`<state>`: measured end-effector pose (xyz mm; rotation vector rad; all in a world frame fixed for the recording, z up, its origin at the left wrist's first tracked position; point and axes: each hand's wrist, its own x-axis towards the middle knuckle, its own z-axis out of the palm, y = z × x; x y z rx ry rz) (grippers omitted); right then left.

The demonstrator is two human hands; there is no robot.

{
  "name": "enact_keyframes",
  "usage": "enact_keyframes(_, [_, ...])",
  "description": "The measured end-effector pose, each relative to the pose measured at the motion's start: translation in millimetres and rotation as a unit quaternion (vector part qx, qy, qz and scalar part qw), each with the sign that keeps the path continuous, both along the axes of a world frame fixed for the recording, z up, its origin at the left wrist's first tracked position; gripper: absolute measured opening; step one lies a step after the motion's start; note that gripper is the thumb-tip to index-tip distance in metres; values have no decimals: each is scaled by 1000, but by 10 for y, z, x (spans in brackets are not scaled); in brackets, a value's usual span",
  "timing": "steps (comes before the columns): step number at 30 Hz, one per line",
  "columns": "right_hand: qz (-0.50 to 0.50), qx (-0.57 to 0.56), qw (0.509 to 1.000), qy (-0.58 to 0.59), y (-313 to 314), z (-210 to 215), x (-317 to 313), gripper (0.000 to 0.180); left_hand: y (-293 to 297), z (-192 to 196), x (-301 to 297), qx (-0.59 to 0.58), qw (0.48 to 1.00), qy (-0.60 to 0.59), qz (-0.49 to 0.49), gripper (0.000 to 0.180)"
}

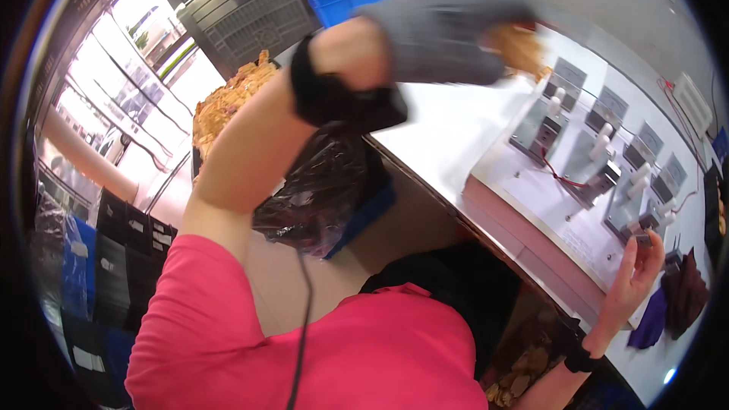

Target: The person places yellow plastic components into a metal jig on a white workbench. They use a screwdriver to tighten screws on the jig, securing the parts in place. The person repeats this process for multiple components, handling them one at a time.

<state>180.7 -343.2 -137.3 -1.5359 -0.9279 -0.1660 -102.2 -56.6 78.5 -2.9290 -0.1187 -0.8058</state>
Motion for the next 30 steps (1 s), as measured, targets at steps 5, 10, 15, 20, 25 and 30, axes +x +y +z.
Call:
enact_keyframes(5, [-24,-26,999,-25,31,23,-35,38,1026,-293,-1775,-178,897,-48,402,56])
enact_keyframes(10, [-29,-51,998,8,11,-9,59,41,2241,-795,-3699,-98,771,-61,626,65])
enact_keyframes(15, [-38,-51,998,-9,44,63,-49,42,2160,-1033,-3534,-125,608,86,779,71])
enact_keyframes(20, [-75,-79,994,-8,-31,128,-84,42,1801,-920,-2098,-62,875,38,478,63])
enact_keyframes(25, [-135,-75,988,-2,73,186,-251,43,1971,-924,-389,-83,927,150,333,64])
enact_keyframes(30, [-159,-90,983,7,38,139,-296,43,2718,-1329,714,-116,873,220,419,67])
